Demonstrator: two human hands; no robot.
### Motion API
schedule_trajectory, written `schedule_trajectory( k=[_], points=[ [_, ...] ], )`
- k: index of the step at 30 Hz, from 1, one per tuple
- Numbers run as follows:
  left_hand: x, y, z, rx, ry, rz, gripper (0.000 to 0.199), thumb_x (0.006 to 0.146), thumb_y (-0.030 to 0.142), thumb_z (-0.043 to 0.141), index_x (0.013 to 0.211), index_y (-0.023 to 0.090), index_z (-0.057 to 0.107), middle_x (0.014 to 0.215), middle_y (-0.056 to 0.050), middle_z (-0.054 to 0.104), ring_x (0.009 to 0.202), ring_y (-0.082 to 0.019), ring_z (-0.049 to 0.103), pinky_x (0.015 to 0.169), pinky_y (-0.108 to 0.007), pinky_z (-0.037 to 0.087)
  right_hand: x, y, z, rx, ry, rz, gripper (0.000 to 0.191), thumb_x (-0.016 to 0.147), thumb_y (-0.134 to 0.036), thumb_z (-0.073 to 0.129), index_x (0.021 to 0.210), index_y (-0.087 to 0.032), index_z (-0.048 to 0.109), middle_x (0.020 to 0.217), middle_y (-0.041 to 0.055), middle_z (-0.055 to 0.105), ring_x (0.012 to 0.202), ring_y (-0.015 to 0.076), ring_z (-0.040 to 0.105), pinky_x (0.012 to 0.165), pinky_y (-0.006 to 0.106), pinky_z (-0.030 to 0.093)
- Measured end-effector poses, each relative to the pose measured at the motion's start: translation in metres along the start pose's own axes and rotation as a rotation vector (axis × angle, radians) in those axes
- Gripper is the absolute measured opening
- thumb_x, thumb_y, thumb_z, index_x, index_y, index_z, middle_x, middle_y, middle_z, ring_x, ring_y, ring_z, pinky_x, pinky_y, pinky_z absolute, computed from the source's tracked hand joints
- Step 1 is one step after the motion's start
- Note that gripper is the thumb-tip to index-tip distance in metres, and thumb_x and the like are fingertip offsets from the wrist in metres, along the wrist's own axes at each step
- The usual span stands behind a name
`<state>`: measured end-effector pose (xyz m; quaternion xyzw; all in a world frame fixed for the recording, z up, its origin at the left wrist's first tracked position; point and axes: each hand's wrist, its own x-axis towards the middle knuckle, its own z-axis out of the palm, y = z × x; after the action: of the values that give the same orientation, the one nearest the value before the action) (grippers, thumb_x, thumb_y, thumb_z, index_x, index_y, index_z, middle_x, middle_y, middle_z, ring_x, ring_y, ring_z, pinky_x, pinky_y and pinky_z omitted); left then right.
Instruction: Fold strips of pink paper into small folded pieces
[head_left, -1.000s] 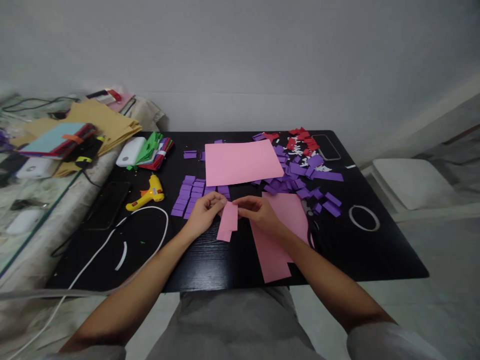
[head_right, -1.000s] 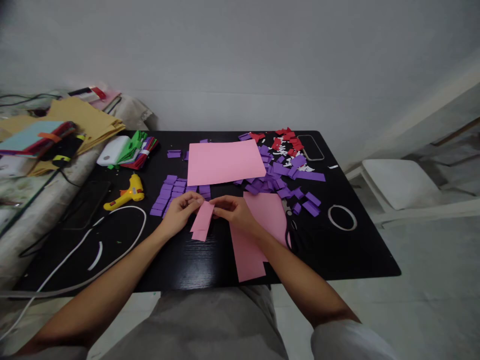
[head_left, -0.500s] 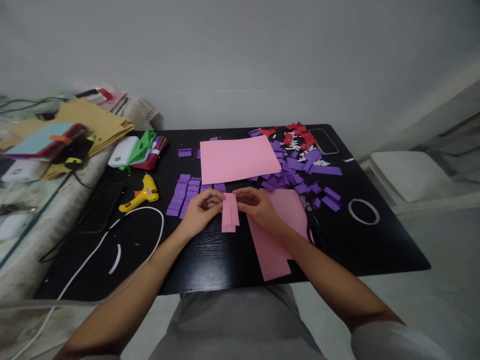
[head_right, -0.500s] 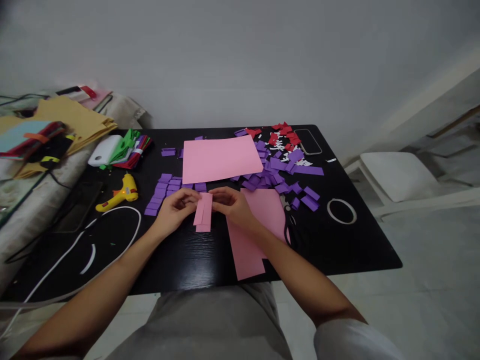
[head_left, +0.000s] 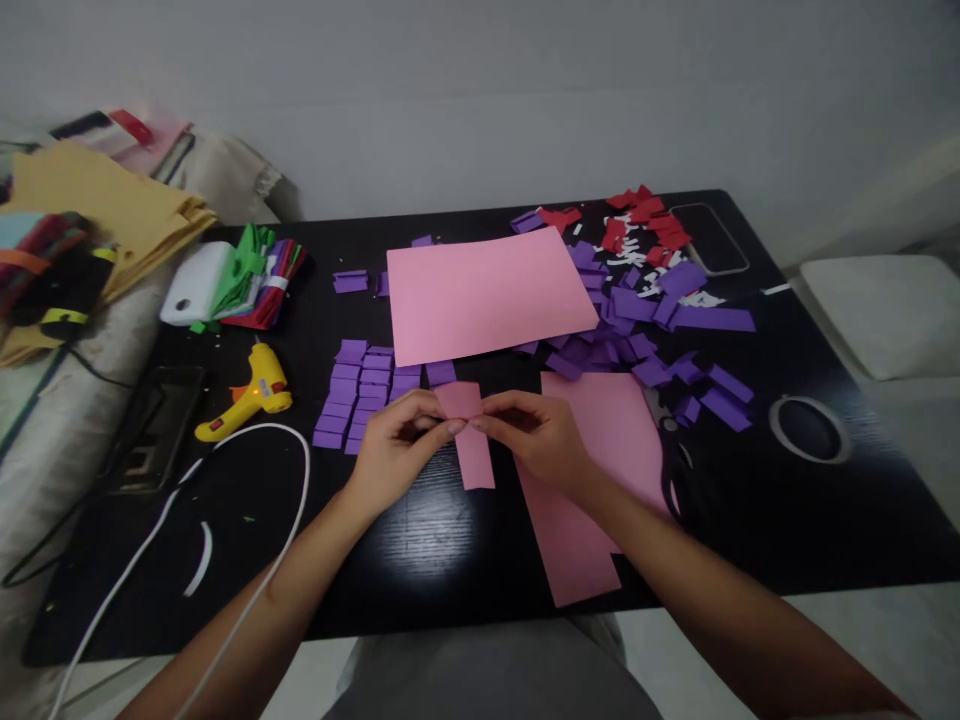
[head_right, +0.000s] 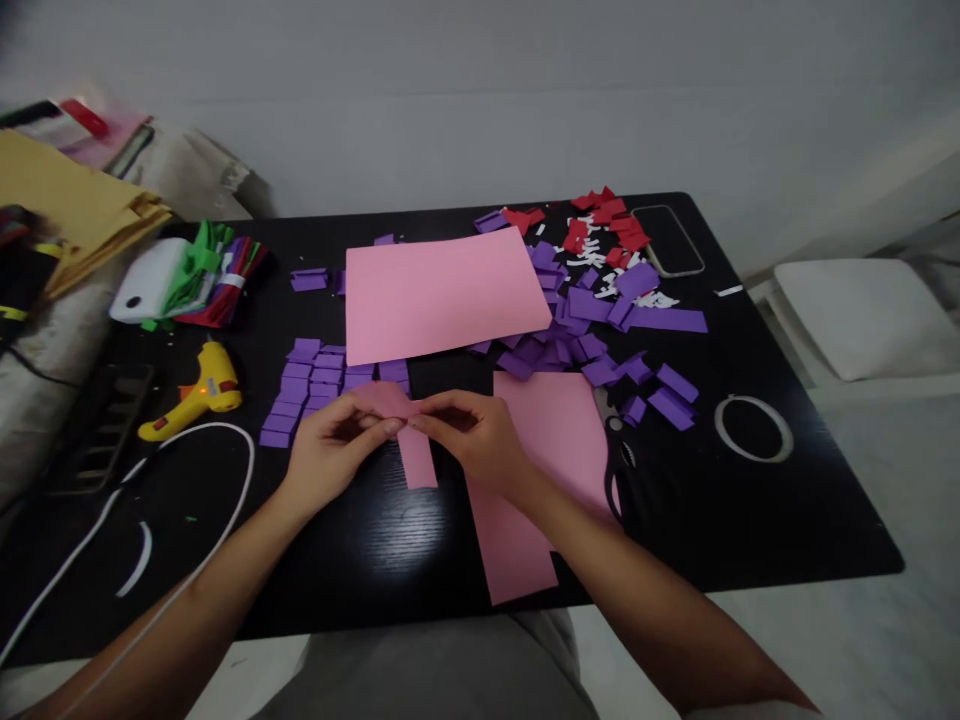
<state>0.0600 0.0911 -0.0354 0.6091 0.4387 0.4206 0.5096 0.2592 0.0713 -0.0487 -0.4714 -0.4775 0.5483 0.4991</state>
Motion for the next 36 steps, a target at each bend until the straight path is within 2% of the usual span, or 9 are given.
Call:
schedule_trajectory(
  k=[2,6,12,15,21,36],
  points=[
    [-0.0017,0.0007,0.0011,0.013,0.003,-0.013,0.015,0.085,0.032,0.081,0.084,0.02,0.072,0.078,-0.001,0.072,0.064,-0.012,0.065,0.061,-0.024,0.055,-0.0012,-0.0008,0.0009,-0.01,0.017,0.009,0.02,0.078,-0.039,0.088,0.088,-0.024,0.081,0.087,0.0026,0.081,0.081,0.0192,0.076,0.078,0.033,0.064],
    [-0.0041,0.0023,0.0031,0.008,0.022,-0.036,0.015,0.085,0.031,0.081,0.085,0.019,0.072,0.072,0.001,0.072,0.063,-0.012,0.067,0.062,-0.024,0.056,-0.0025,-0.0037,0.002,0.007,0.035,0.014,0.022,0.078,-0.037,0.089,0.091,-0.024,0.078,0.088,0.0015,0.08,0.083,0.0178,0.076,0.079,0.031,0.065],
    [-0.0057,0.004,0.0051,-0.004,0.059,-0.085,0.018,0.084,0.033,0.083,0.084,0.018,0.072,0.072,0.0,0.074,0.063,-0.013,0.069,0.063,-0.025,0.058,-0.0039,-0.0018,0.0017,0.032,0.017,0.019,0.028,0.079,-0.037,0.088,0.102,-0.025,0.077,0.092,0.0021,0.081,0.087,0.0193,0.078,0.084,0.035,0.066],
    [-0.0051,0.0062,0.0062,-0.029,0.082,-0.092,0.021,0.082,0.033,0.085,0.085,0.018,0.07,0.071,0.0,0.074,0.063,-0.013,0.07,0.063,-0.025,0.059,-0.0043,0.0002,0.0021,0.031,0.014,0.017,0.025,0.079,-0.037,0.088,0.099,-0.024,0.079,0.093,0.0025,0.081,0.088,0.0194,0.078,0.086,0.036,0.066],
    [-0.0031,0.0096,0.0074,-0.066,0.084,-0.092,0.024,0.083,0.034,0.085,0.085,0.019,0.066,0.07,0.001,0.074,0.062,-0.013,0.071,0.064,-0.026,0.06,-0.0045,-0.0003,0.0039,0.069,0.017,0.023,0.03,0.073,-0.034,0.093,0.097,-0.024,0.079,0.092,0.0016,0.081,0.086,0.0186,0.078,0.083,0.034,0.067],
    [-0.0038,0.0061,0.0081,-0.055,0.086,-0.089,0.024,0.083,0.033,0.084,0.088,0.019,0.066,0.073,0.002,0.071,0.06,-0.011,0.067,0.061,-0.023,0.057,-0.0046,-0.0005,0.0051,0.034,0.035,0.016,0.027,0.075,-0.039,0.09,0.093,-0.023,0.078,0.09,0.0024,0.081,0.084,0.0192,0.078,0.082,0.035,0.066]
  ],
)
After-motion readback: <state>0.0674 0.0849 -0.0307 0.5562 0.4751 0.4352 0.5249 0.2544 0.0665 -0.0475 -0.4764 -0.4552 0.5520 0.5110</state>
